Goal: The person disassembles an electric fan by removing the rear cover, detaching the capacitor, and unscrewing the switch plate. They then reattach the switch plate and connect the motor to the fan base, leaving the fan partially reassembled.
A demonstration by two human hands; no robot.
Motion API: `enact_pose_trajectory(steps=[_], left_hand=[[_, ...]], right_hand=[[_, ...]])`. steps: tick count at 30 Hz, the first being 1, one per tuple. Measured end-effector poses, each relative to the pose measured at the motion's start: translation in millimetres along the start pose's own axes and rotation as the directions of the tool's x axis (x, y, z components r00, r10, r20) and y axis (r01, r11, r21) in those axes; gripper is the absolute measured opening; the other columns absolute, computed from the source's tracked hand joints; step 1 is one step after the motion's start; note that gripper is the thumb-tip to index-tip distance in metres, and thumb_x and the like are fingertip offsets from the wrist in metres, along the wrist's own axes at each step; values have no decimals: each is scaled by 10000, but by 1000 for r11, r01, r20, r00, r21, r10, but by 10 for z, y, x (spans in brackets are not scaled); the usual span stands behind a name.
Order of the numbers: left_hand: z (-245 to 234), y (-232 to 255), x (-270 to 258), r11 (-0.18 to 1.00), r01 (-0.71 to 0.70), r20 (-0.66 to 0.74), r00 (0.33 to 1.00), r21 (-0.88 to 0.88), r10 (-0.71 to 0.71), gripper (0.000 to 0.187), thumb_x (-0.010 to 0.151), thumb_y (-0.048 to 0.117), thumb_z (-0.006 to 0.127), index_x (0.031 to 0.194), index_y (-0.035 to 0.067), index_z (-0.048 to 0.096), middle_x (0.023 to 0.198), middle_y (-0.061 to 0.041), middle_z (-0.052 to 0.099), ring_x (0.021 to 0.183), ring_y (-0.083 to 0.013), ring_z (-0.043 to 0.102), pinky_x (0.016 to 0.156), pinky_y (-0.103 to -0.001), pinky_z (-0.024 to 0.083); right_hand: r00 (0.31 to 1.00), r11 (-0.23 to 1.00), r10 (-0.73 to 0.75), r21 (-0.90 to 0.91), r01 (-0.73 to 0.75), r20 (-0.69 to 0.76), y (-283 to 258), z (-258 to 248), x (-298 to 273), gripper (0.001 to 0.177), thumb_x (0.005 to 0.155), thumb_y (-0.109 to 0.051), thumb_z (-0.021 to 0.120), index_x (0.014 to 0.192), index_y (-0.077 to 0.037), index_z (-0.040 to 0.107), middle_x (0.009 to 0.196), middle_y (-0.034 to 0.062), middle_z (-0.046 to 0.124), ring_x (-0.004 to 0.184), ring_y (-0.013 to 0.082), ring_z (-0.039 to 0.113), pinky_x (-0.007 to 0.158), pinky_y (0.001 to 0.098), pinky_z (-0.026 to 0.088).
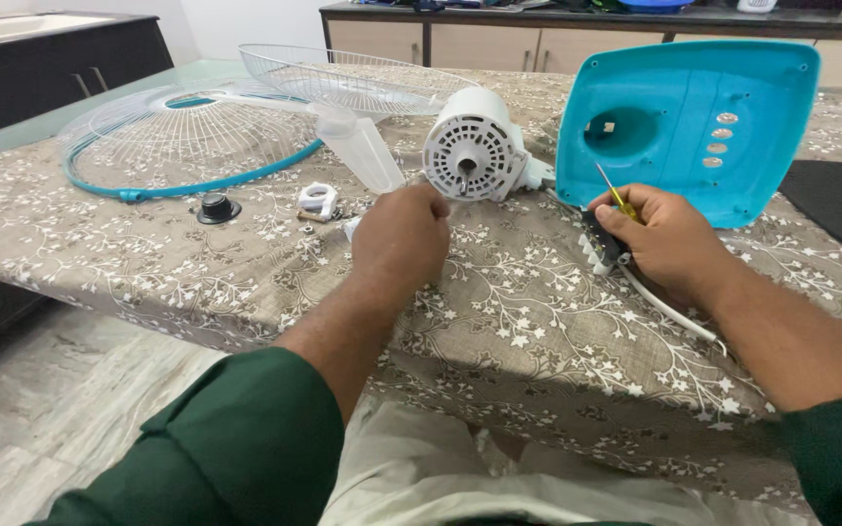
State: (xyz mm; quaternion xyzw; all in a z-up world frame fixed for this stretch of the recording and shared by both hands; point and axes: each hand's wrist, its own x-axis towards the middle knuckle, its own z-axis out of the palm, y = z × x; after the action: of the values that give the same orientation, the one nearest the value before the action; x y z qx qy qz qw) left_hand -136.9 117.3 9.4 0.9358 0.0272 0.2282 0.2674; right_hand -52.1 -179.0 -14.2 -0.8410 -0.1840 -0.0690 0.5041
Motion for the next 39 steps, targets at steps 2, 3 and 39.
enact_pose_trajectory(steps=[2,3,39], left_hand=[[-38,-74,-55,998,61,-14,998,32,-60,156,909,180,654,1016,172,767,1012,-101,755,978,-301,717,866,-467,554],[-43,-91,-80,996,79,-18,997,35,-78,163,900,177,655,1013,178,773,1021,-102,752,987,-303,714,872,-467,554],[422,288,164,925,73,-99,988,-373,-118,469,885,366,717,1225,44,680,1077,-185,751,993,-307,741,899,-407,566]], right_hand=[[1000,999,20,27,-20,4,28,6,22,220,1029,-179,606,1165,-34,699,933,20,684,770,61,581,673,246,506],[999,996,45,78,-46,16,46,10,38,218,1028,-175,593,1161,-32,689,917,18,682,753,63,587,658,253,516],[970,984,-153,119,133,187,-36,3,-61,547,914,-42,621,1436,-9,459,1194,72,604,790,75,557,671,222,506]])
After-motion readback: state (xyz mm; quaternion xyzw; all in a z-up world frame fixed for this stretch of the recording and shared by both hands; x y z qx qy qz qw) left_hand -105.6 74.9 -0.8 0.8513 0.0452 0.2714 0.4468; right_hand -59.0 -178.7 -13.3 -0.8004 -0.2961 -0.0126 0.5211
